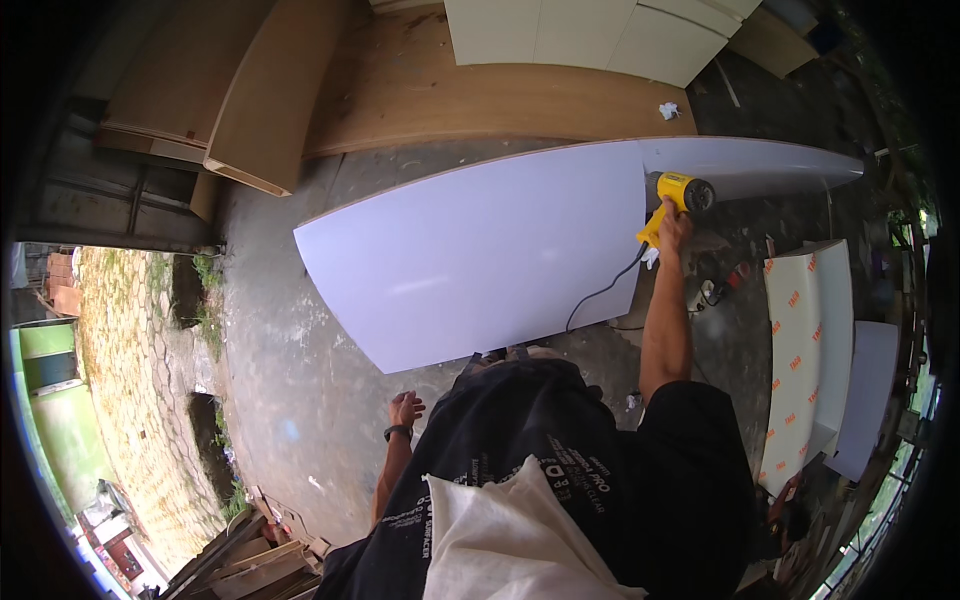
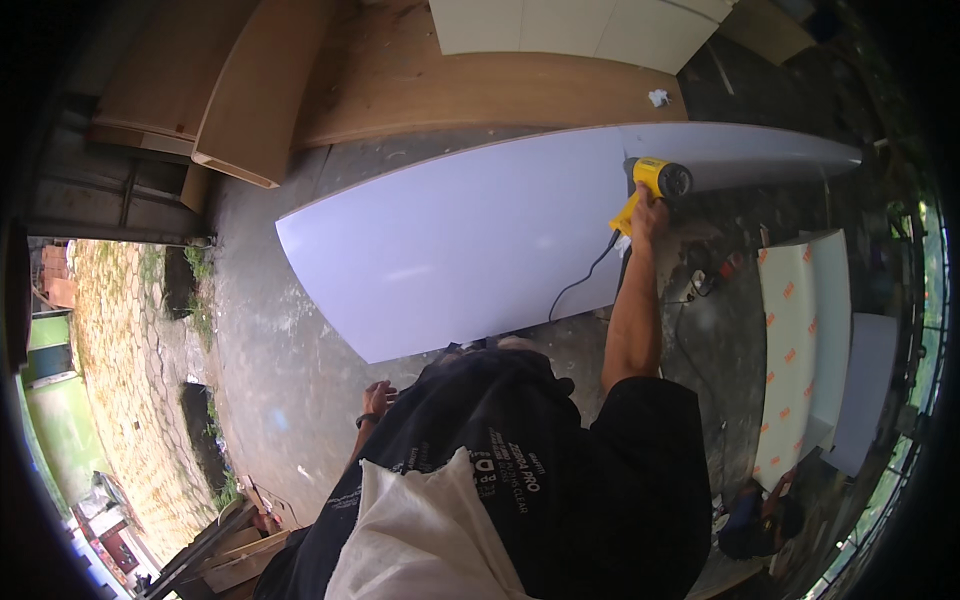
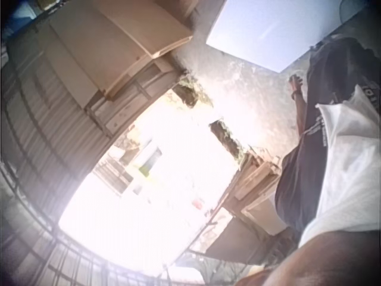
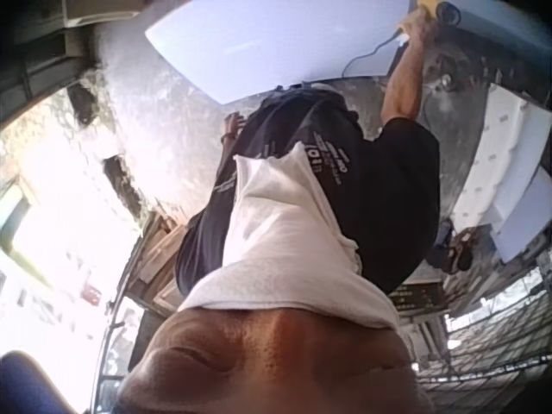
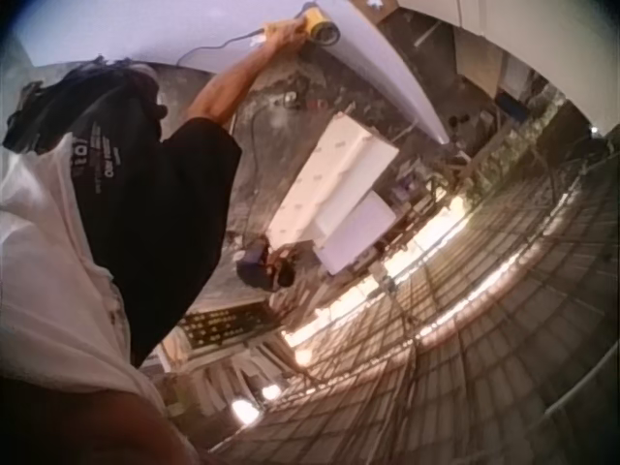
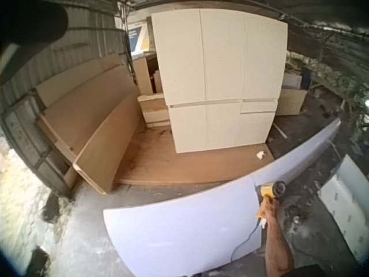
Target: The person uses a yellow heat gun to apply heat to a large white plastic sheet resting on a wooden frame. They move the heat gun across the surface and use their hands to press and smooth the sheet as it becomes pliable.
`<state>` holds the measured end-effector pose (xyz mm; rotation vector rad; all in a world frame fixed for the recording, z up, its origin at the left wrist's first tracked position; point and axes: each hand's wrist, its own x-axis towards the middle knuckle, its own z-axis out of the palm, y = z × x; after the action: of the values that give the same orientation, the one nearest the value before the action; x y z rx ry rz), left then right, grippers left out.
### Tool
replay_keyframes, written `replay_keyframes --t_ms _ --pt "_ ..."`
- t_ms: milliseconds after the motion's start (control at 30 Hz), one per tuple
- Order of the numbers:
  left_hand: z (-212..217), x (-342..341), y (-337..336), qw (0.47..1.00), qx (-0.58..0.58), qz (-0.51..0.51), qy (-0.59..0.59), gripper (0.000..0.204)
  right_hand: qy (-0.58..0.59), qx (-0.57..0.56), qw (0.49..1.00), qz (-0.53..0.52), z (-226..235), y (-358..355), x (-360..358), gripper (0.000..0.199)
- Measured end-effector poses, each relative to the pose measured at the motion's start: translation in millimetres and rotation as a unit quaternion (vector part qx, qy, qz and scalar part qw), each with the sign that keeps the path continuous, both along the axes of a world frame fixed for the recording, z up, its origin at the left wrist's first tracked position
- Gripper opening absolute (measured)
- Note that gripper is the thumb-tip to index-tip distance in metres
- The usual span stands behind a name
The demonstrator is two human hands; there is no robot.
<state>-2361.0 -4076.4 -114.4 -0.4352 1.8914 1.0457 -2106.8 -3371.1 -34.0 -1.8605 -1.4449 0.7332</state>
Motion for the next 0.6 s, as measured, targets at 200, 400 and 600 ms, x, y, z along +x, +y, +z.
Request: replay_keyframes --t_ms 200,400,600 --pt "-14 -6 -8 0.999 0.005 -0.037 -0.021 0.037 0.06 0.002 0.998 0.005 3 -11 12 0.074" --pt "-24 -26 -19 0.996 -0.039 -0.07 -0.047 0.038 0.101 0.027 0.995 0.002 0 -28 11 0.061" --pt "-27 -39 56 0.998 -0.011 -0.054 -0.015 0.036 0.197 -0.023 0.98 0.015 28 -46 10 0.062"
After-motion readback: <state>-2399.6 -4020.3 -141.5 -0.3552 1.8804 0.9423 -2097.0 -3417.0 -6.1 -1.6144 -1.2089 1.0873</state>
